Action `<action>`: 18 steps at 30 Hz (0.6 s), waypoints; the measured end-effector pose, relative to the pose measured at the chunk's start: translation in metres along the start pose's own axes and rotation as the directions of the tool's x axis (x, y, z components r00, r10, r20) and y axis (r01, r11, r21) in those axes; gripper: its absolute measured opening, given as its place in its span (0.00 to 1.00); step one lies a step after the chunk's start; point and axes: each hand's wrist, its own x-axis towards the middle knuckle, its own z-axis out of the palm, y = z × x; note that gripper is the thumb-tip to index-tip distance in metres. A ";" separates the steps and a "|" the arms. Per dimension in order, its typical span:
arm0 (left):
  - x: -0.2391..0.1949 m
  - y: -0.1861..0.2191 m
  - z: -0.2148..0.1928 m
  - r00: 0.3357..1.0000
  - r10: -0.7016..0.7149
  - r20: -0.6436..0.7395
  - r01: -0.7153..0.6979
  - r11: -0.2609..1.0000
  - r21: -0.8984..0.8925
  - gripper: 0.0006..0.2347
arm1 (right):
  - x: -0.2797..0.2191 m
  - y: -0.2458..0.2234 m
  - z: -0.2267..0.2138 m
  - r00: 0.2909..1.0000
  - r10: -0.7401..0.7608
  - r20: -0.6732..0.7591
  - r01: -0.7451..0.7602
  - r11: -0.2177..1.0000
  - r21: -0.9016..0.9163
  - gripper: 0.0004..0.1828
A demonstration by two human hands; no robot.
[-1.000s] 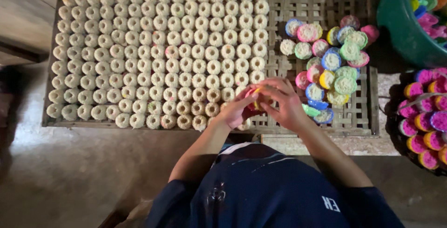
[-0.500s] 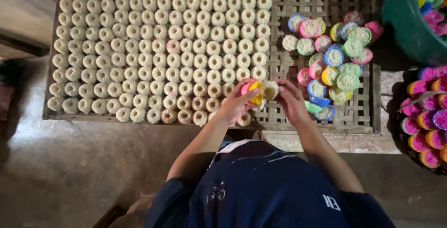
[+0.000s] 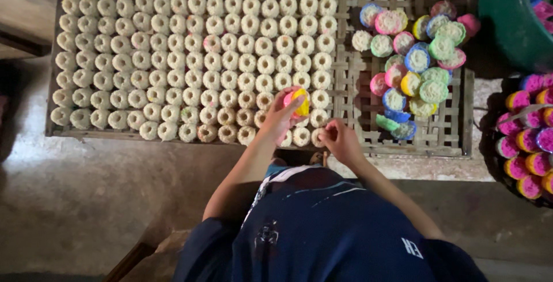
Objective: The person repeatedly picks small white doughnut-shaped items from a tray and places them into colorful plastic molds. They then transfer the assembled items into a green bucket. The process is repetitive and involves handling many small items by hand.
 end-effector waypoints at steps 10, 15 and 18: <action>-0.008 0.008 -0.003 1.000 0.028 0.013 -0.028 0.999 0.024 0.19 | 0.003 -0.036 -0.021 0.903 -0.395 -0.170 0.323 0.884 -0.339 0.12; -0.005 0.005 -0.006 1.000 0.017 0.000 -0.017 0.999 0.038 0.19 | 0.037 -0.018 -0.006 0.986 -0.089 -0.142 0.080 0.995 -0.064 0.13; 0.004 -0.005 -0.011 1.000 0.016 -0.006 -0.016 1.000 0.020 0.19 | 0.049 -0.005 0.002 0.981 -0.131 -0.142 0.108 0.981 -0.163 0.11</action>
